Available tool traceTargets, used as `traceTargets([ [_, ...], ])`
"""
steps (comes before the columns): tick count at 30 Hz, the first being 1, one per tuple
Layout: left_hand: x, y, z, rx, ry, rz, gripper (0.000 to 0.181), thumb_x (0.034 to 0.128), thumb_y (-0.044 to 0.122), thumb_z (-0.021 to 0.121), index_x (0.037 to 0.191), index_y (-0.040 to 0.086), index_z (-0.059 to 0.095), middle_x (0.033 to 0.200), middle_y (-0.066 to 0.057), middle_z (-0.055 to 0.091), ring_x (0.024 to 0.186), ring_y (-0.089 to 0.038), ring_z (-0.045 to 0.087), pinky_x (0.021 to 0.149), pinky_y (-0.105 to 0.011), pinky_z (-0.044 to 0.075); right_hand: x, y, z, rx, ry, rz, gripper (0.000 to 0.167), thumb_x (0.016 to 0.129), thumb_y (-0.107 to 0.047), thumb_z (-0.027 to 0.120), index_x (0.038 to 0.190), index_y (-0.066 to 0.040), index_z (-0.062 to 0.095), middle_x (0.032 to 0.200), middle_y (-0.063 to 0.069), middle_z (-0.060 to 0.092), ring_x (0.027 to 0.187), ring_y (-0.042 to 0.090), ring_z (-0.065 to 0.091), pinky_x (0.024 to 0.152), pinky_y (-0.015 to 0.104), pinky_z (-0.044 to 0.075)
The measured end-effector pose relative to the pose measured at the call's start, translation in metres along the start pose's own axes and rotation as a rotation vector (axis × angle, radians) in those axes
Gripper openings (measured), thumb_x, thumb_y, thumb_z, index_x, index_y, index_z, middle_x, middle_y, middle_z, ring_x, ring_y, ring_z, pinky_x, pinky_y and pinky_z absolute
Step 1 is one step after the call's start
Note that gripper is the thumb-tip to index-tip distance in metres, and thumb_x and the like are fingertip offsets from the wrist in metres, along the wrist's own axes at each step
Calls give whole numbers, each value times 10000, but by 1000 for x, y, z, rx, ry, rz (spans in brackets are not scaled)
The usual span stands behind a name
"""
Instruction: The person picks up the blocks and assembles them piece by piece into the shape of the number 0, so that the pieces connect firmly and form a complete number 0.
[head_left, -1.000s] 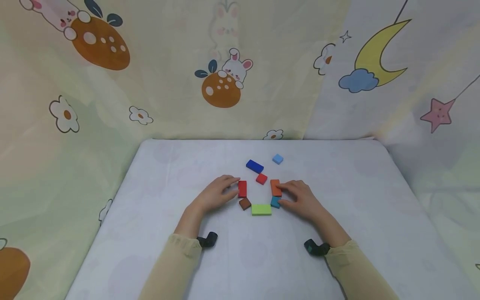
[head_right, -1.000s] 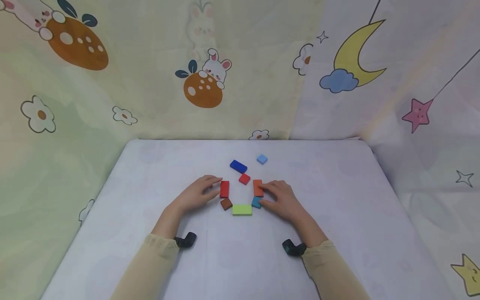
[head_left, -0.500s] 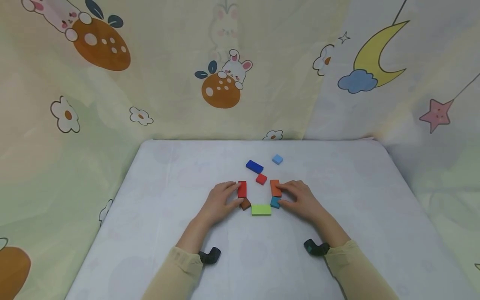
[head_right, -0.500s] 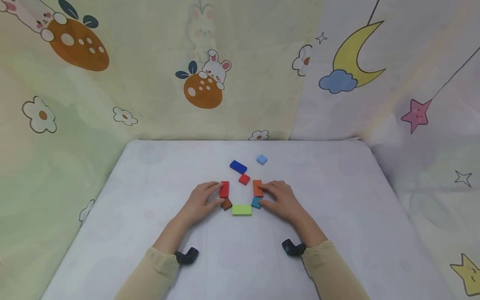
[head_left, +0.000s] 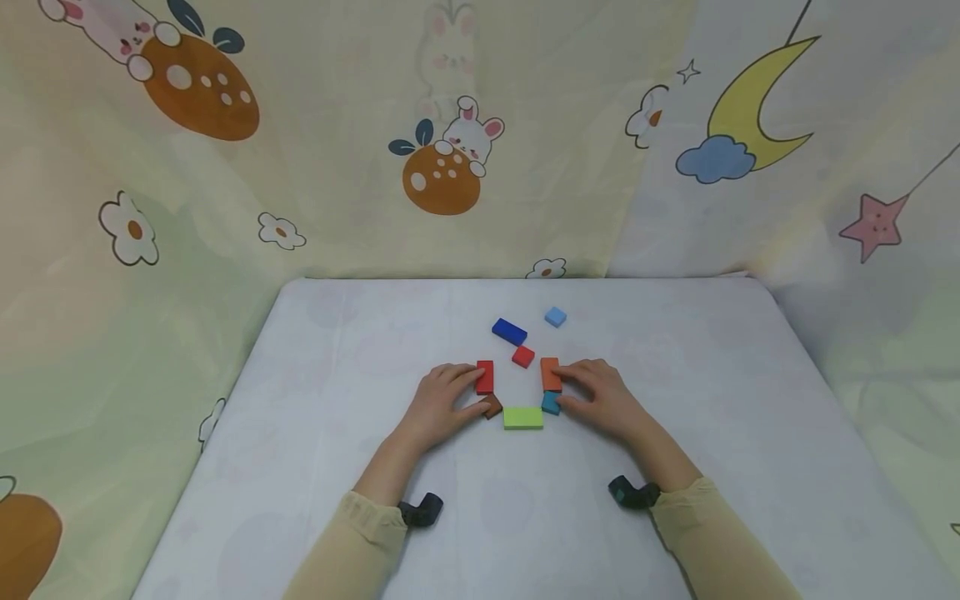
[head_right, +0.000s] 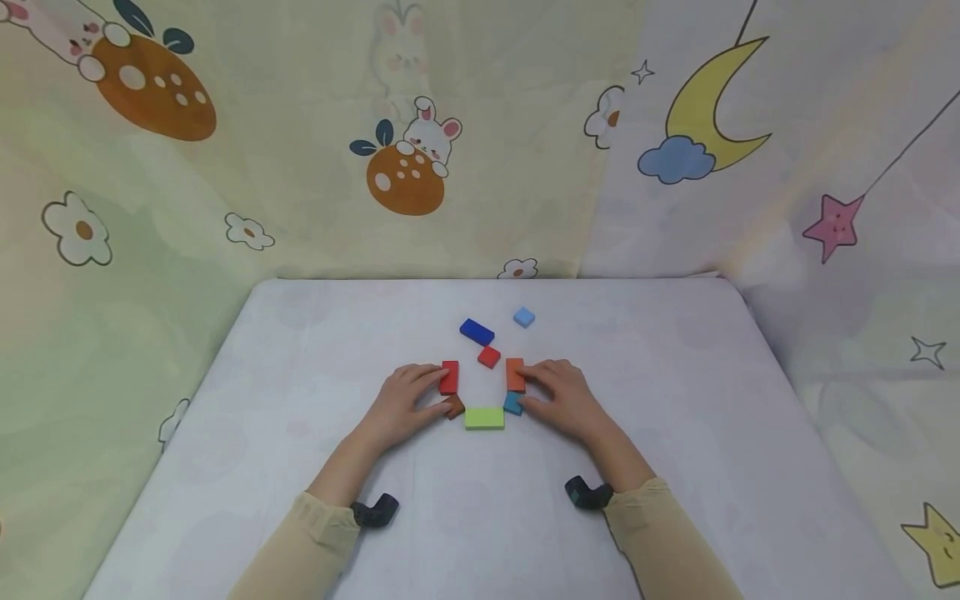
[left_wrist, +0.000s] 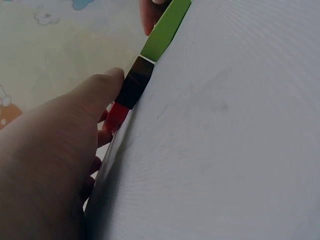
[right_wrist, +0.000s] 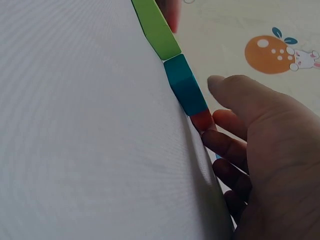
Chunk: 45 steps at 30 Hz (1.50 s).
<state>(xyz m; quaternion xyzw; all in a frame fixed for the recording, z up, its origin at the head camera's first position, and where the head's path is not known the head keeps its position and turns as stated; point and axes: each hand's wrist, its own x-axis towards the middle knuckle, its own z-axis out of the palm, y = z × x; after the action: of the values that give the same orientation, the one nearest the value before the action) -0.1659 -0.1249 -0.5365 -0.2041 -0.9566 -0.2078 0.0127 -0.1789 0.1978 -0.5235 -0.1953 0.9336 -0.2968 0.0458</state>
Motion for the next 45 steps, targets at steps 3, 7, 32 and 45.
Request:
traceTargets([
  [3, 0, 0, 0, 7, 3, 2, 644, 904, 615, 589, 1439, 265, 513, 1446, 46, 518, 1371, -235, 415, 1136, -492, 353, 0, 0, 0, 6, 5, 3, 490, 912, -382, 685, 1382, -306, 567, 1284, -19, 602, 1254, 220, 442, 1072, 525, 378],
  [7, 0, 0, -1, 14, 3, 1, 638, 906, 600, 599, 1440, 260, 513, 1445, 41, 521, 1370, -236, 419, 1133, -492, 359, 1, 0, 1, 17, 6, 2, 471, 924, -370, 671, 1379, -308, 568, 1287, -19, 599, 1253, 220, 442, 1078, 525, 372],
  [32, -2, 3, -4, -25, -8, -10, 638, 904, 587, 611, 1440, 254, 513, 1451, 34, 516, 1381, -245, 406, 1149, -499, 337, 9, -8, -2, 109, 3, 132, 439, 948, -388, 631, 1365, -271, 561, 1333, -2, 575, 1262, 244, 460, 1071, 551, 402],
  [45, 0, 3, -5, -6, -18, -11, 648, 900, 601, 608, 1443, 260, 510, 1453, 36, 515, 1380, -243, 411, 1148, -494, 344, 72, -30, -17, 83, -144, 193, 458, 891, -426, 696, 1277, -198, 602, 1257, 36, 596, 1168, 260, 509, 993, 473, 483],
])
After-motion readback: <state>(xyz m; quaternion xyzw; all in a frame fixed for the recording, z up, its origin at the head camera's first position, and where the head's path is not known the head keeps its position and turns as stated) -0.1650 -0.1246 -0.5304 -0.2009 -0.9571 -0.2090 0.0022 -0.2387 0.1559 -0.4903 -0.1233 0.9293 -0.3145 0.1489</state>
